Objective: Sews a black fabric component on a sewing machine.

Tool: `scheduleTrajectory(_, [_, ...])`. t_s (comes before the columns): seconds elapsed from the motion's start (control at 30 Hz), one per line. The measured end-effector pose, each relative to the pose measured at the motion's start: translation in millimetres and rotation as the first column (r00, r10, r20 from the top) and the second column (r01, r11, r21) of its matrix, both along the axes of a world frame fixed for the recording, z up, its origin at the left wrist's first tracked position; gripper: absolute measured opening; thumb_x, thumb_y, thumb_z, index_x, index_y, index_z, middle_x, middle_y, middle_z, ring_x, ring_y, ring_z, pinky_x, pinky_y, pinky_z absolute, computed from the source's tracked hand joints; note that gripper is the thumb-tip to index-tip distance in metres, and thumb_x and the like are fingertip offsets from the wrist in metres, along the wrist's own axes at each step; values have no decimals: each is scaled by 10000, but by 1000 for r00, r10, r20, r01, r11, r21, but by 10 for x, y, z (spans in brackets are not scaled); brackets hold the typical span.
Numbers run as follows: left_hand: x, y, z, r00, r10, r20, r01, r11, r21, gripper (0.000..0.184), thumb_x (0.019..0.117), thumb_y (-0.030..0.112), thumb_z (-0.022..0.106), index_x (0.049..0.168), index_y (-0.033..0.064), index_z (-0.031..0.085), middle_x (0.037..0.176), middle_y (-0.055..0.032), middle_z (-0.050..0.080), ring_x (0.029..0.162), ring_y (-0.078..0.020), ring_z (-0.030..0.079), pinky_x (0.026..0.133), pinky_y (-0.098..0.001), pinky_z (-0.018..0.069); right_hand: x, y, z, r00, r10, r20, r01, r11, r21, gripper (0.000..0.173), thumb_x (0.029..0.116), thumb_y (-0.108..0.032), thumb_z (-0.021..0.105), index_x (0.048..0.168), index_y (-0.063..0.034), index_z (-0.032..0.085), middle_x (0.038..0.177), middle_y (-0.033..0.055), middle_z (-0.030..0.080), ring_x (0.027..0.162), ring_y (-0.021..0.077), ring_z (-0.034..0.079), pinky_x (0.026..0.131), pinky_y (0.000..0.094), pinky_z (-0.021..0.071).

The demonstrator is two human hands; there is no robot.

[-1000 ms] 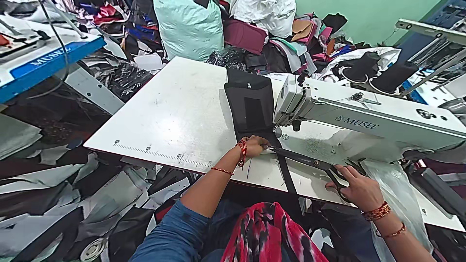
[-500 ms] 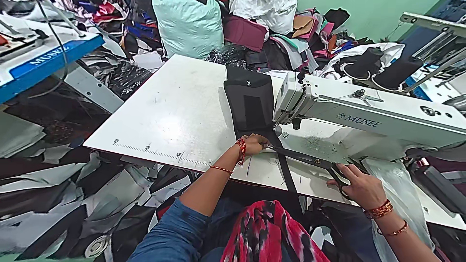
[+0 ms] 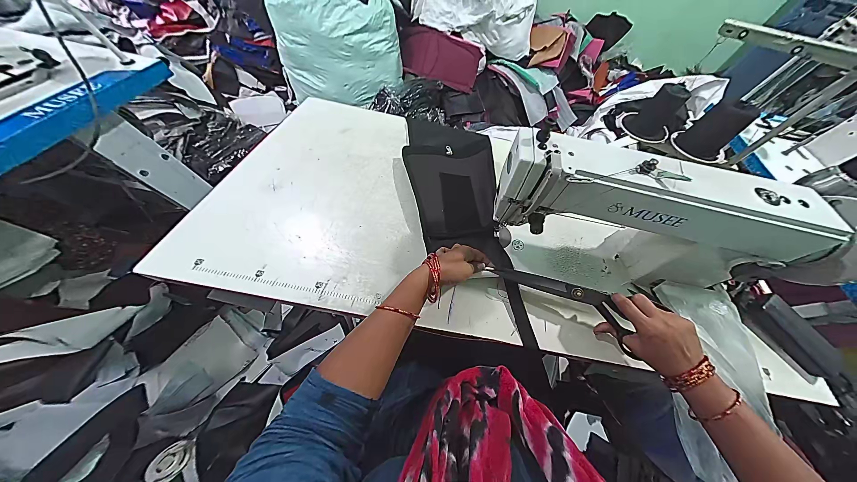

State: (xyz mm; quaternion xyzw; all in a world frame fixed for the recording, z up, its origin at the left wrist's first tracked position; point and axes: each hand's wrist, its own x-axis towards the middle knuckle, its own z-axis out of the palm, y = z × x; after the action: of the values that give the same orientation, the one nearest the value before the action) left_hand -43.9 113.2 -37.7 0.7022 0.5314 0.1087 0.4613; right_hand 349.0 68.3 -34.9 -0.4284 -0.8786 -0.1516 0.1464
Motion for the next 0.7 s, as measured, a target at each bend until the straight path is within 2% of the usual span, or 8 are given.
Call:
scheduleTrajectory(0.1, [4, -11, -15, 1000, 8, 1, -8, 1000, 1, 255, 1064, 162, 513, 1173, 98, 734, 1100, -105, 703, 1157, -262, 577, 1055, -588, 299, 0, -22, -22, 1000, 11, -1, -11, 1000, 17, 500, 801, -367, 680, 1108, 25, 727, 767, 232, 641, 496, 398, 616, 370, 498, 425])
scheduleTrajectory(0.23, [16, -17, -21, 1000, 7, -19, -7, 1000, 10, 261, 1068, 185, 511, 1167, 109, 740, 1081, -101, 704, 1153, -272, 569, 1042, -592, 298, 16, -52, -53, 1000, 14, -3, -14, 1000, -11, 500, 784, -353, 700, 1100, 33, 727, 775, 233, 650, 494, 395, 619, 371, 500, 431])
scheduleTrajectory(0.33, [10, -9, -41, 1000, -6, -22, 6, 1000, 23, 248, 1061, 186, 519, 1134, 105, 741, 1033, -99, 700, 1099, -262, 584, 1022, -591, 314, 20, -67, -50, 1000, -4, 14, 5, 1000, -31, 574, 789, -451, 675, 1100, 29, 718, 791, 228, 651, 521, 392, 632, 387, 508, 444])
scheduleTrajectory(0.4, [22, -6, -7, 999, -11, -44, 11, 1000, 8, 245, 1066, 184, 519, 1140, 96, 735, 1060, -109, 698, 1133, -270, 573, 1038, -595, 298, 26, -70, -45, 1000, -13, 12, 13, 1000, -23, 610, 780, -495, 660, 1102, 19, 723, 794, 221, 653, 534, 390, 636, 394, 507, 446])
scheduleTrajectory(0.53, [14, 9, -20, 999, -10, -45, 10, 1000, 3, 265, 1071, 194, 506, 1184, 104, 728, 1141, -116, 695, 1203, -287, 553, 1071, -610, 278, 17, -93, -49, 999, -29, -32, 28, 999, -45, 603, 749, -468, 696, 1096, 24, 722, 809, 229, 665, 529, 399, 637, 386, 515, 440])
scheduleTrajectory(0.7, [6, -10, -2, 1000, 7, -4, -7, 1000, -7, 262, 1075, 183, 504, 1186, 101, 726, 1121, -105, 697, 1150, -245, 574, 1065, -577, 293, 40, -133, -50, 998, -57, -40, 54, 996, -77, 583, 714, -399, 732, 1113, 27, 719, 844, 236, 674, 546, 413, 646, 396, 535, 444])
